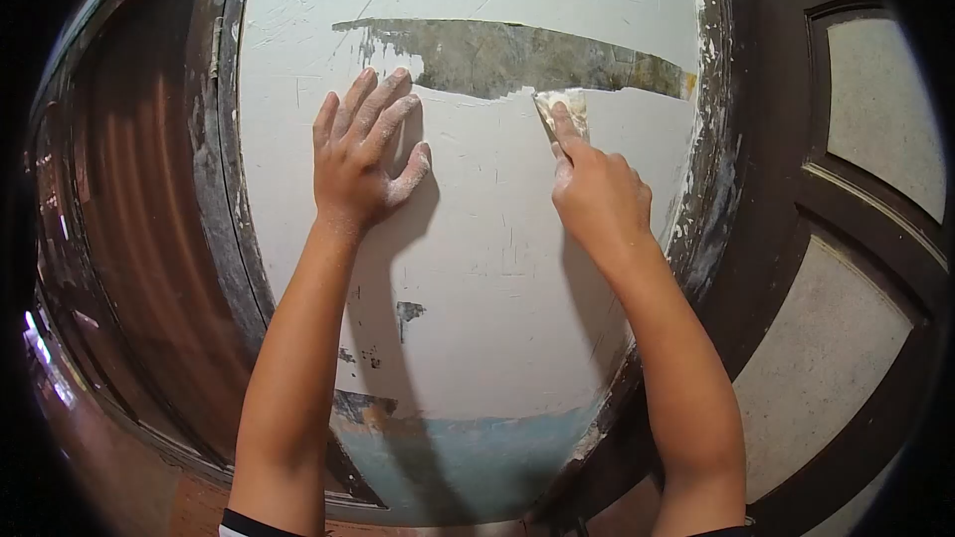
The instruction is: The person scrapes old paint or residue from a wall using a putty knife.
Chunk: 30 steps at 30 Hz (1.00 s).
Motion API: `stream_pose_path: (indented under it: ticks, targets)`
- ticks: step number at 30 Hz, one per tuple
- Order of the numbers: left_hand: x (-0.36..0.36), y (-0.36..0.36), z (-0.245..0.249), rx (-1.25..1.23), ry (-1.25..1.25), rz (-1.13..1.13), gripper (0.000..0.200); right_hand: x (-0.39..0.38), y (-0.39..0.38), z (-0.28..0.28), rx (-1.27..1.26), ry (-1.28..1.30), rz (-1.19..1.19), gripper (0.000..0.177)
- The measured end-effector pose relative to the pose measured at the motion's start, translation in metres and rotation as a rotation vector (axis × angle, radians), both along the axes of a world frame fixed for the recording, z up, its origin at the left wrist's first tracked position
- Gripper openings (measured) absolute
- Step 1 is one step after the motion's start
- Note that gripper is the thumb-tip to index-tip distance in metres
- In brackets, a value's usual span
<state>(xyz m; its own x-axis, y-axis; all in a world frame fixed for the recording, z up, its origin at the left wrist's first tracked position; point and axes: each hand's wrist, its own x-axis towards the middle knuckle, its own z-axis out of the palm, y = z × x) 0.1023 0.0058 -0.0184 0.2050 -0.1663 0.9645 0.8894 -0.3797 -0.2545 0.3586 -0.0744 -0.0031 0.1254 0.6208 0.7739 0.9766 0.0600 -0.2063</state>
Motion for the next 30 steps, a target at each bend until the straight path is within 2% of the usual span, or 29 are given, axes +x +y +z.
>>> stream_pose_path:
  ticks: [7,13,14,19,21,26,29,30]
  targets:
    - [-0.003,0.0,-0.001,-0.02,0.006,-0.009,0.05,-0.001,-0.004,0.001,0.035,0.035,0.092,0.052]
    - [0.0,-0.001,-0.001,-0.013,0.001,0.003,0.05,0.003,0.0,0.003,-0.024,0.001,0.044,0.052]
    - [0.0,-0.002,-0.001,-0.017,0.002,0.005,0.05,0.004,0.003,-0.001,0.055,0.001,0.079,0.052]
    - [-0.001,-0.002,-0.004,-0.033,0.019,0.012,0.051,0.002,0.008,0.0,0.015,-0.039,0.044,0.056]
    - [-0.002,-0.002,-0.001,-0.018,0.012,0.003,0.05,0.003,0.003,-0.003,0.095,-0.049,0.088,0.055]
    - [0.0,0.002,0.0,-0.048,-0.062,0.088,0.073,0.003,0.004,0.002,-0.032,-0.037,0.048,0.057]
    - [0.001,0.002,0.0,-0.051,-0.065,0.105,0.073,0.002,0.0,-0.001,0.036,-0.012,0.091,0.055]
    - [0.001,0.001,0.001,-0.068,-0.068,0.118,0.074,-0.001,-0.005,0.004,-0.017,-0.005,0.056,0.056]
